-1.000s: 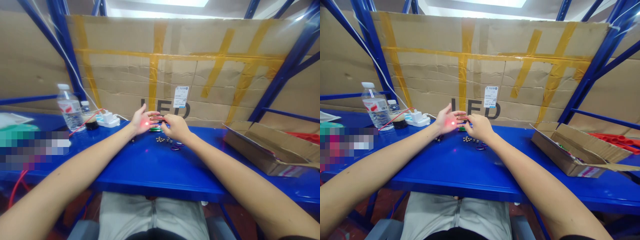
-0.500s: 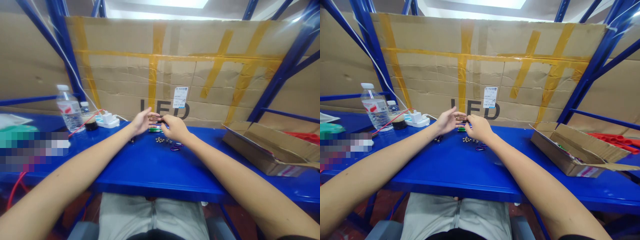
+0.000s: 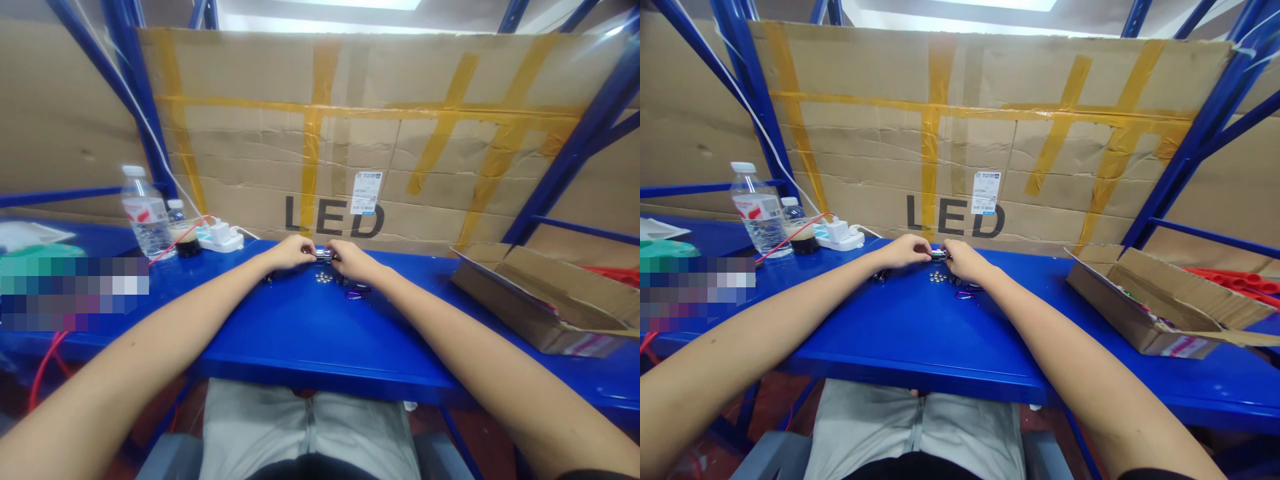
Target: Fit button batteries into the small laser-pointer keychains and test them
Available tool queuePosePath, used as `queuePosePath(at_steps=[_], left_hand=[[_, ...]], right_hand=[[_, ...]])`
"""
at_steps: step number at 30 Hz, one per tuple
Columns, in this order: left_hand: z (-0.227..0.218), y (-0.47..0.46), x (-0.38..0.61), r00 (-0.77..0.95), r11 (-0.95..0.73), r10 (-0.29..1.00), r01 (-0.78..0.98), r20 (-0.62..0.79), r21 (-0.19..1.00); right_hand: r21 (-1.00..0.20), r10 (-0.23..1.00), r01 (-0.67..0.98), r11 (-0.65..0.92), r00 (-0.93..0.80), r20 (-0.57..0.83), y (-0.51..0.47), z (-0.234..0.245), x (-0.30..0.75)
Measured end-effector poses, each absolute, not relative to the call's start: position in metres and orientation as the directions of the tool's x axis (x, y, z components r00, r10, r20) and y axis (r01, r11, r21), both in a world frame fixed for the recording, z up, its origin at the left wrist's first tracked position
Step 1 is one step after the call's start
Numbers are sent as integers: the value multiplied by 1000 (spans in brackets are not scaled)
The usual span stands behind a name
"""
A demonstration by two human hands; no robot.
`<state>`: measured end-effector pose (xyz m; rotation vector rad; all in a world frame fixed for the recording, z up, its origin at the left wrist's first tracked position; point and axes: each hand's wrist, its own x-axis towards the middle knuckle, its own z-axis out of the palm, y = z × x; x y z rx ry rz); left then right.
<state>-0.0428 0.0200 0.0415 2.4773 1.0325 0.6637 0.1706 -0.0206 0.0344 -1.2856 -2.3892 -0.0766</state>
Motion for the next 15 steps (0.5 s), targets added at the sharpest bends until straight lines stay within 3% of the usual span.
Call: queuePosePath(at_steps=[5, 15], left_hand=[[42, 15, -42, 624, -663, 748, 691, 225, 289], [36, 21, -39, 674, -696, 678, 717, 292, -41]], right_hand=[[-200, 789, 799, 567, -457, 410, -11, 31, 175], [-26, 776, 838, 545, -492, 396, -5, 25, 178]])
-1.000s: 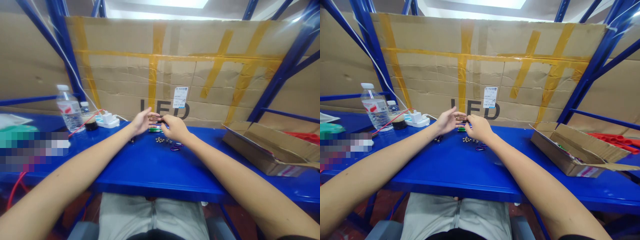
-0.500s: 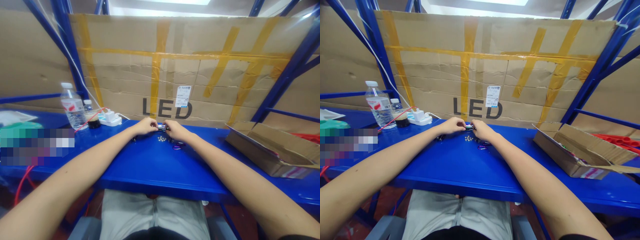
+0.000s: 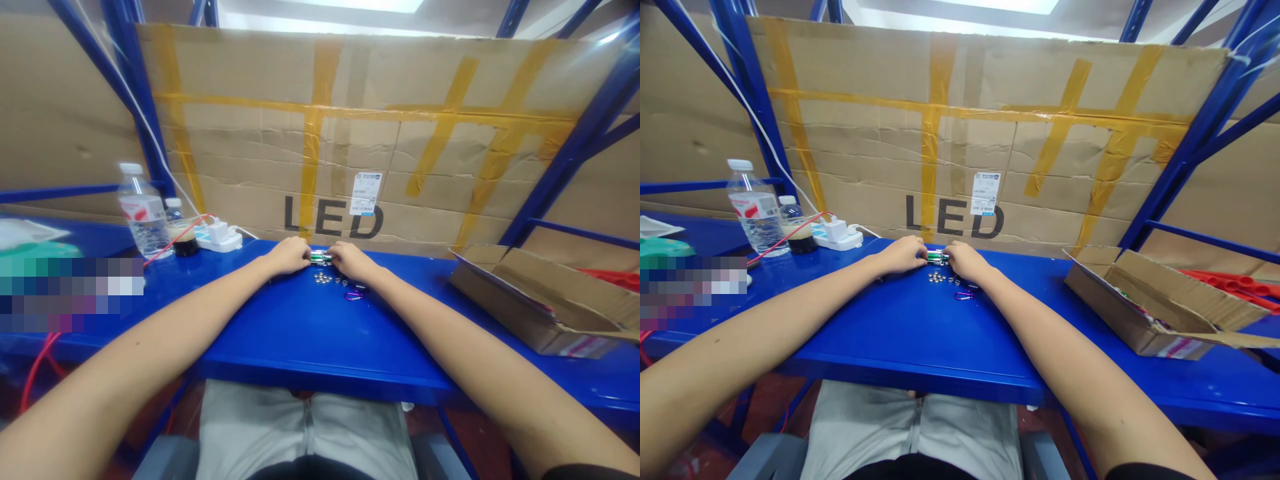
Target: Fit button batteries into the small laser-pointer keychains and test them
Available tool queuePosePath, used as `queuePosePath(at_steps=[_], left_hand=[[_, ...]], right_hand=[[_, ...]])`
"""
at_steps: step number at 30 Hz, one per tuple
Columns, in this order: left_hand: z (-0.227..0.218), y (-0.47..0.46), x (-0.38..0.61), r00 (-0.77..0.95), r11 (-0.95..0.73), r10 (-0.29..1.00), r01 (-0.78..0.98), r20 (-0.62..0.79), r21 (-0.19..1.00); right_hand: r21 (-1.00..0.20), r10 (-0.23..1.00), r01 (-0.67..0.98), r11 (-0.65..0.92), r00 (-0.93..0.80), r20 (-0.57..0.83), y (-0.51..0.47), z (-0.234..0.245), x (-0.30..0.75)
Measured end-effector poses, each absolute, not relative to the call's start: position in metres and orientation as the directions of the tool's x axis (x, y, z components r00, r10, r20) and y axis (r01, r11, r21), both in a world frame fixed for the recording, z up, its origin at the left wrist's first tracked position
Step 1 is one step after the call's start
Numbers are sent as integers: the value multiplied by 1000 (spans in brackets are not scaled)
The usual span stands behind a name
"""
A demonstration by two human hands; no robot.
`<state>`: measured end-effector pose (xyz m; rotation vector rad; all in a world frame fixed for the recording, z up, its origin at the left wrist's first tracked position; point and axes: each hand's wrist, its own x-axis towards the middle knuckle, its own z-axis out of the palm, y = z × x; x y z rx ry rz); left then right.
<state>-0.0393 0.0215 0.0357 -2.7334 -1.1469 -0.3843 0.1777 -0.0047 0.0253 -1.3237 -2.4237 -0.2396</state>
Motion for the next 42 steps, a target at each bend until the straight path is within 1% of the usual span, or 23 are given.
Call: queuePosePath(at_steps=[3, 6, 9, 10, 12, 14, 16, 18, 23, 25, 27, 28, 29, 30, 31, 32, 34, 36, 38, 40, 42], left_hand=[[37, 22, -40, 649, -673, 690, 738, 320, -47], [44, 22, -44, 608, -653, 720, 757, 335, 28], [55, 21, -55, 562, -612, 772, 784, 297, 107], [60, 20, -60, 551, -594, 791, 796, 266, 116], [69, 19, -71, 547, -566, 822, 814, 156, 132], [78, 17, -82, 544, -536, 839, 829, -9, 160], [84, 15, -90, 539, -507, 822, 839, -185, 197], [88, 13, -95, 538, -497, 787, 843, -303, 204], [88, 8, -96, 511, -478, 733, 856, -449, 194], [86, 8, -94, 487, -461, 740, 869, -464, 178], [84, 7, -88, 511, -485, 758, 857, -405, 174], [82, 6, -84, 541, -512, 770, 840, -337, 178], [80, 6, -79, 576, -547, 779, 817, -247, 182], [77, 5, -73, 597, -575, 792, 799, -128, 175], [74, 4, -67, 608, -604, 794, 784, 16, 143], [71, 3, -61, 612, -627, 778, 772, 146, 105], [65, -1, -49, 663, -711, 684, 699, 303, 78], [61, -6, -39, 706, -785, 587, 616, 397, 66], [59, -11, -31, 737, -838, 507, 543, 447, 54], [59, -17, -26, 748, -865, 461, 499, 478, 54], [60, -22, -23, 736, -868, 456, 492, 500, 66]], right_hand=[[-8, 782, 858, 514, -465, 414, -8, 29, 179], [-21, 787, 865, 501, -446, 427, -9, 32, 185], [-59, 798, 866, 496, -428, 424, -10, 36, 191], [-72, 802, 867, 494, -423, 421, -10, 37, 193], [-86, 807, 867, 491, -416, 419, -10, 38, 195], [-88, 802, 863, 498, -419, 426, -11, 40, 195], [-85, 794, 856, 510, -430, 431, -12, 41, 194], [-78, 789, 853, 516, -438, 431, -14, 42, 193], [-55, 798, 868, 493, -426, 427, -19, 44, 189], [-58, 797, 869, 491, -421, 433, -20, 44, 188], [-77, 790, 864, 497, -414, 452, -20, 45, 186], [-100, 788, 860, 501, -404, 465, -21, 45, 185], [-136, 787, 853, 504, -389, 478, -21, 46, 183], [-186, 791, 842, 507, -368, 488, -22, 47, 181], [-250, 802, 826, 505, -341, 491, -23, 48, 179], [-322, 817, 805, 499, -313, 484, -25, 49, 176], [-466, 855, 745, 478, -271, 443, -29, 51, 170], [-578, 877, 670, 466, -267, 399, -33, 54, 164], [-650, 885, 603, 463, -278, 373, -36, 55, 159], [-688, 888, 561, 461, -285, 362, -36, 56, 156], [-705, 895, 551, 446, -269, 356, -35, 56, 157]])
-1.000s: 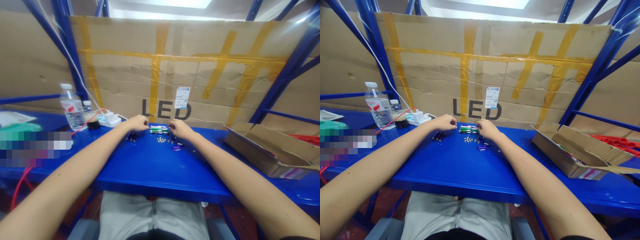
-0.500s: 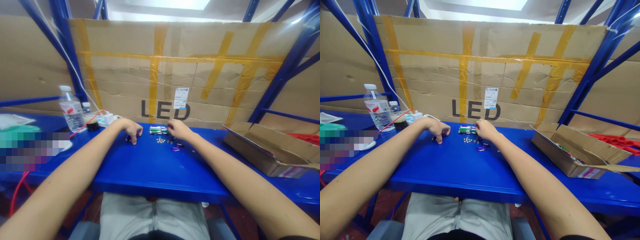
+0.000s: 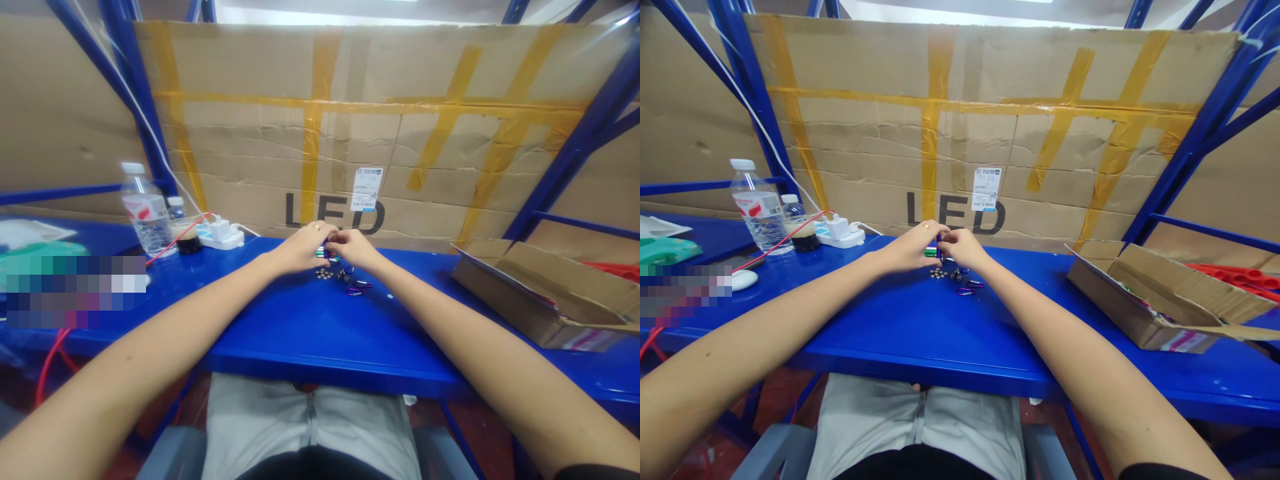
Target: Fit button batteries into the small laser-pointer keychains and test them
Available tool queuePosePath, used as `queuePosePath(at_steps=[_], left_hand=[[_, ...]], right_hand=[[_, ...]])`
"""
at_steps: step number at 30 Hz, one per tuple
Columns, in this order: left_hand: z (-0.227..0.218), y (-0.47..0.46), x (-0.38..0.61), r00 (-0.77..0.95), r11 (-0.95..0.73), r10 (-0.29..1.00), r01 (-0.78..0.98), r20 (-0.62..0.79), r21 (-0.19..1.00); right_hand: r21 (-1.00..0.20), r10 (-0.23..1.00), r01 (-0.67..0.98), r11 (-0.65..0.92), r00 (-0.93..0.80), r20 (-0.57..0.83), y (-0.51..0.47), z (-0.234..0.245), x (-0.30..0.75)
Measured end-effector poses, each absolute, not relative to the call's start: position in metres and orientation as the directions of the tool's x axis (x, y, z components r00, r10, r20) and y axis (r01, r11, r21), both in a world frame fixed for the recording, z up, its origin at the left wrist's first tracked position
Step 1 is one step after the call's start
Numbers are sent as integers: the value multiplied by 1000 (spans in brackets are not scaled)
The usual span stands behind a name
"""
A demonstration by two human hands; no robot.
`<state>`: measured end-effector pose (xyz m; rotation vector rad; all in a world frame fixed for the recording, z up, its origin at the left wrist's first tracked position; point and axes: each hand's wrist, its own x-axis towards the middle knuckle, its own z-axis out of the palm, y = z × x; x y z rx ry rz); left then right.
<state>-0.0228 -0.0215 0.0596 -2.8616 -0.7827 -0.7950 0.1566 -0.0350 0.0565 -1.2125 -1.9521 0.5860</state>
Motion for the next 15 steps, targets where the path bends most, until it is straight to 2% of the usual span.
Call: queuePosePath(at_steps=[4, 6, 8, 10, 15], left_hand=[[61, -25, -23, 647, -790, 577, 597, 499, 140], [61, -24, -26, 627, -716, 682, 679, 377, 165], [60, -22, -29, 641, -667, 745, 727, 187, 165], [58, -19, -31, 663, -662, 747, 730, 61, 170], [53, -16, -32, 736, -725, 677, 662, 18, 192]], right_hand=[[-732, 926, 572, 370, -165, 339, -28, 55, 164], [-724, 933, 600, 340, -116, 341, -24, 53, 169], [-692, 931, 646, 322, -83, 355, -21, 51, 174], [-661, 929, 684, 308, -65, 365, -20, 50, 176], [-636, 928, 702, 319, -96, 360, -25, 51, 173]])
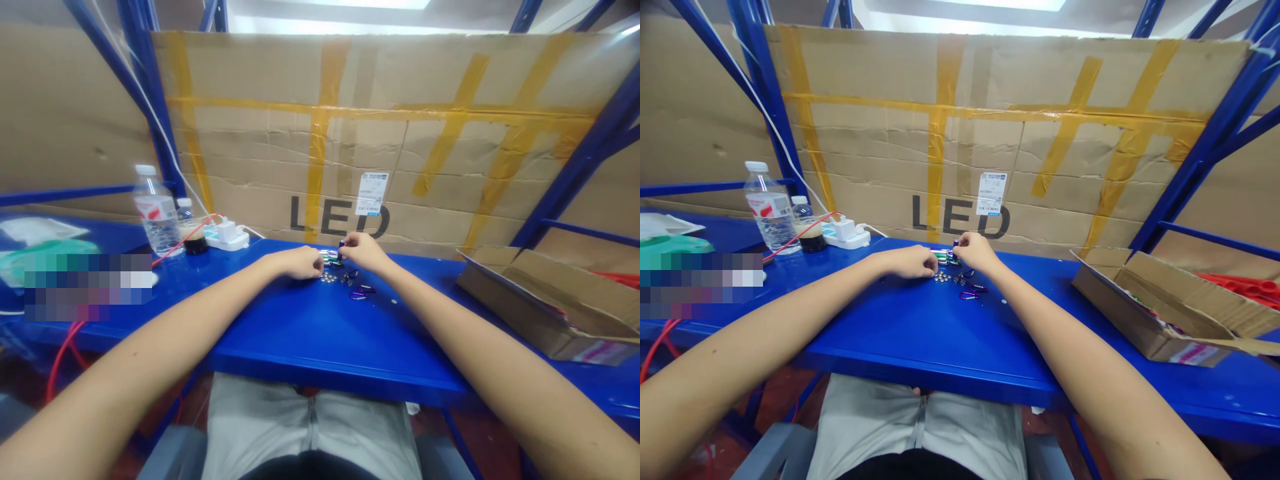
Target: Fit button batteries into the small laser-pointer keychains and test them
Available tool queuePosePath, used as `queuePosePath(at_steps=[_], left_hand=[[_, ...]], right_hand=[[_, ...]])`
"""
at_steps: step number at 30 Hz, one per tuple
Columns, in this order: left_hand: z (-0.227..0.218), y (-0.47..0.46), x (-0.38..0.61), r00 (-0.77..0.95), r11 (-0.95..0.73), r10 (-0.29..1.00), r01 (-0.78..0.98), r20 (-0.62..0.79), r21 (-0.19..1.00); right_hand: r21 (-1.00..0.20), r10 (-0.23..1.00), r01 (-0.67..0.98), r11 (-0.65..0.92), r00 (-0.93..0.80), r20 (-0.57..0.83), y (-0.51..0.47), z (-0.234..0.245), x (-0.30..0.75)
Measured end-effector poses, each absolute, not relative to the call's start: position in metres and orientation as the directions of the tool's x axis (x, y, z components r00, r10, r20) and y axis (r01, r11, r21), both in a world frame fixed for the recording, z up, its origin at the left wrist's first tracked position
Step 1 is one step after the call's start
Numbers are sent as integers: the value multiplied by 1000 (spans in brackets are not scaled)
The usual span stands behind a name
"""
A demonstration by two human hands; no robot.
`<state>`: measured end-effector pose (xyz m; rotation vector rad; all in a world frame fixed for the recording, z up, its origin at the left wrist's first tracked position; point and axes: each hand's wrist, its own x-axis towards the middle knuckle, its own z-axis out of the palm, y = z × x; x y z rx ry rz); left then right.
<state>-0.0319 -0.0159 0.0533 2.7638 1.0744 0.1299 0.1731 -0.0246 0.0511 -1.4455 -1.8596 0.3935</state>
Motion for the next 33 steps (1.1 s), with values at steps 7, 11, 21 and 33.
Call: queuePosePath(at_steps=[7, 11, 21, 33], left_hand=[[52, -19, -27, 727, -716, 686, 670, 22, 199], [52, -18, -26, 743, -734, 668, 653, 27, 190], [60, -7, -46, 670, -637, 742, 716, -25, 285], [55, -3, -45, 694, -674, 719, 712, -49, 198]], right_hand=[[-578, 914, 732, 361, -157, 374, -32, 53, 163], [-558, 913, 749, 358, -156, 377, -31, 52, 163], [-547, 881, 707, 447, -243, 406, -37, 51, 155], [-521, 856, 683, 512, -354, 377, -37, 35, 146]])
